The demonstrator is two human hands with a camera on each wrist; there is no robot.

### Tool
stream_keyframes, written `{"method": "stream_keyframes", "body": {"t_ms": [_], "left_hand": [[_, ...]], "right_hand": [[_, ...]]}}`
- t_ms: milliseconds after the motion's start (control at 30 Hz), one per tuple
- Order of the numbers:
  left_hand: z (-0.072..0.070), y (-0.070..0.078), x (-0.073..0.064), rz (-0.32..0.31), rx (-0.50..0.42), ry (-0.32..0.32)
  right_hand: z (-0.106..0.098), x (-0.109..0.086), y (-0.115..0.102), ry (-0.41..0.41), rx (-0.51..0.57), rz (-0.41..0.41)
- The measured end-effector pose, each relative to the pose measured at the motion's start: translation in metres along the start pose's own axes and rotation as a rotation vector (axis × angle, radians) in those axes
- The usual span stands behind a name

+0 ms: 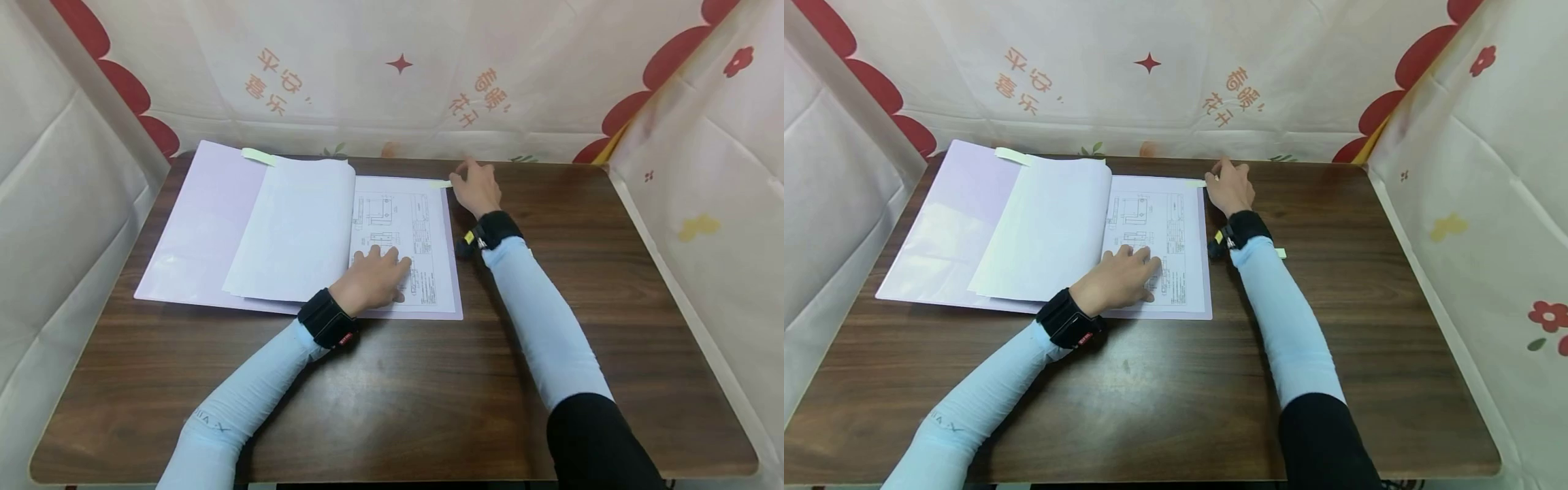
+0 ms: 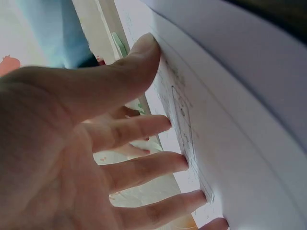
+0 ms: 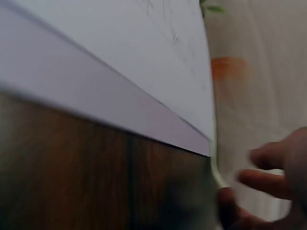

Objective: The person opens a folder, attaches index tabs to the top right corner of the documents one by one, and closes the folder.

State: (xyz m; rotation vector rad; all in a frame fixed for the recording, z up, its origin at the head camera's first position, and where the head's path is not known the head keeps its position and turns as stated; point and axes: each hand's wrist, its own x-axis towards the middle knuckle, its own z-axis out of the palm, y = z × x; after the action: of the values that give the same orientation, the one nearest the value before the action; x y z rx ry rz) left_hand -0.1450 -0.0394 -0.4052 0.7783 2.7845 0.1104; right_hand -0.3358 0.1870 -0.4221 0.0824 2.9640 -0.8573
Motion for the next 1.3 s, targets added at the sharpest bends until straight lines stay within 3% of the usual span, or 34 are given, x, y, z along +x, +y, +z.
{"method": "stream_keyframes", "body": {"t_ms": [100, 267, 333, 467, 633, 700, 800, 933, 1033, 1100, 1200, 1300], "left_hand": [[0.001, 0.001, 0.0, 0.001, -0.024, -0.006], [-0.001, -0.004, 0.001, 0.007, -0.033, -0.01], [-0.002, -0.007, 0.0, 0.008, -0.031, -0.011], [-0.002, -0.014, -0.003, 0.005, -0.034, -0.011], [0.002, -0.018, -0.014, 0.025, -0.048, 0.034], [0.0, -0.022, -0.024, 0.031, -0.054, 0.077], [-0.008, -0.032, -0.049, 0.033, -0.057, 0.205], [-0.016, -0.064, -0.092, 0.003, -0.054, 0.496], [-0.014, -0.1, -0.127, -0.132, -0.04, 0.7], [-0.009, -0.13, -0.15, -0.305, -0.056, 0.755], [0.001, -0.174, -0.183, -0.605, -0.164, 0.675], [0.015, -0.208, -0.208, -0.783, -0.307, 0.571]], "right_hand": [[-0.01, -0.031, 0.013, -0.062, -0.056, -0.126], [-0.014, -0.095, 0.022, -0.237, -0.137, -0.482], [-0.009, -0.116, 0.022, -0.328, -0.158, -0.586], [0.002, -0.142, 0.021, -0.418, -0.195, -0.644], [0.008, -0.15, 0.024, -0.382, -0.197, -0.654], [0.006, -0.151, 0.026, -0.368, -0.197, -0.65], [0.003, -0.151, 0.029, -0.341, -0.197, -0.637], [0.002, -0.152, 0.028, -0.331, -0.198, -0.624], [0.002, -0.151, 0.027, -0.359, -0.205, -0.617], [0.001, -0.152, 0.026, -0.382, -0.216, -0.611], [0.001, -0.152, 0.025, -0.411, -0.218, -0.6], [0.004, -0.153, 0.024, -0.443, -0.213, -0.587]]}}
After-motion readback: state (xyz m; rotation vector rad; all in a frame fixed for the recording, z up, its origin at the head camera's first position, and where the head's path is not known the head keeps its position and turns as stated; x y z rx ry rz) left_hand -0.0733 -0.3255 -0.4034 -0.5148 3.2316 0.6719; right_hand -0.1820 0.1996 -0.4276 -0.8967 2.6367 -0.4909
